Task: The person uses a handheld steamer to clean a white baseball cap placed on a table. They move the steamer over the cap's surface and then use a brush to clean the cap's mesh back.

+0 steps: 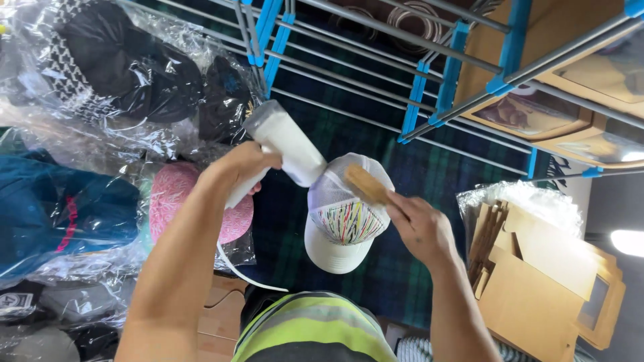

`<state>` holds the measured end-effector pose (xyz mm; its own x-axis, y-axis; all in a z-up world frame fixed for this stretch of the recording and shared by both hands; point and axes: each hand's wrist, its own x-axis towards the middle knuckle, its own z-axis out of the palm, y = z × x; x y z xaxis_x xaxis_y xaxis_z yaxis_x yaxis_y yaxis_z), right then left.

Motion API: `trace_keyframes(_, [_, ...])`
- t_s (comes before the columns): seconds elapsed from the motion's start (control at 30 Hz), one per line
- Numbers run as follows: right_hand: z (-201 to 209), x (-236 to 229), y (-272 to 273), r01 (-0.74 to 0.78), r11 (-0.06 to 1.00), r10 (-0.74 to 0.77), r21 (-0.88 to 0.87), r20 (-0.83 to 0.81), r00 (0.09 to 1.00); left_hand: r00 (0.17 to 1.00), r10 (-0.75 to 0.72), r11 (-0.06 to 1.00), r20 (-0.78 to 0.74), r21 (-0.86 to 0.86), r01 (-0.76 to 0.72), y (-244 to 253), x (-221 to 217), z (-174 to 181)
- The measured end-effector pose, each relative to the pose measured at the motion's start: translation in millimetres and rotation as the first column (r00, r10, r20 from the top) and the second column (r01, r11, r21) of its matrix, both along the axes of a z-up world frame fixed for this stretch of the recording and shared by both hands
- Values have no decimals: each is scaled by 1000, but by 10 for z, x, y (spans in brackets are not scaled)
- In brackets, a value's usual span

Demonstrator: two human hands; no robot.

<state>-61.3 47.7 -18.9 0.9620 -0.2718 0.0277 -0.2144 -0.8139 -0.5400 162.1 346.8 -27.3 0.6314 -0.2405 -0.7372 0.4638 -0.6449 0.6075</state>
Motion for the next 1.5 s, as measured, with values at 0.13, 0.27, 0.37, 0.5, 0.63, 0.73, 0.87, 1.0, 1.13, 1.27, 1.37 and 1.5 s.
trace_keyframes(0.13, [126,884,20,-218,942,141,-256,-286,948,968,-203,975,149,127,184,199,-419,502])
trace_keyframes(0.27, [-324,1662,-228,-291,919,90,-266,-577,811,966,-109,992,233,94,90,264,-631,515])
trace_keyframes(0.37, [-126,1553,-262,-214,945,40,-246,-563,825,950,-101,993,296,84,79,298,-747,580])
trace_keyframes(0.5, [462,1293,-104,-101,991,130,88,-456,881,870,-180,980,460,10,197,192,-699,673])
trace_keyframes(0.63, [-407,1077,-596,-62,968,-36,-243,-381,924,854,-311,948,417,76,308,-330,-743,679])
trace_keyframes(0.73, [-483,806,-427,315,861,-242,399,-223,944,797,-424,906,430,210,368,-709,-423,721])
trace_keyframes(0.87, [-467,460,-62,452,480,-488,752,-199,850,735,-519,852,437,198,484,-1063,-68,609])
trace_keyframes(1.0, [-553,334,-83,471,402,-529,785,-220,820,962,-263,963,74,-36,267,-977,525,318])
trace_keyframes(1.13, [-626,270,-43,422,371,-551,827,-170,817,992,70,990,-110,-117,-83,-436,302,-254])
trace_keyframes(1.27, [-663,284,-25,355,362,-554,862,-107,826,928,266,908,-259,-257,-332,-121,-122,-769])
trace_keyframes(1.37, [-652,247,-7,351,392,-544,850,-93,834,901,330,845,-281,-337,-415,19,-373,-882])
trace_keyframes(1.5, [-660,272,21,328,444,-538,834,-44,842,929,336,847,-157,-381,-371,160,-492,-549])
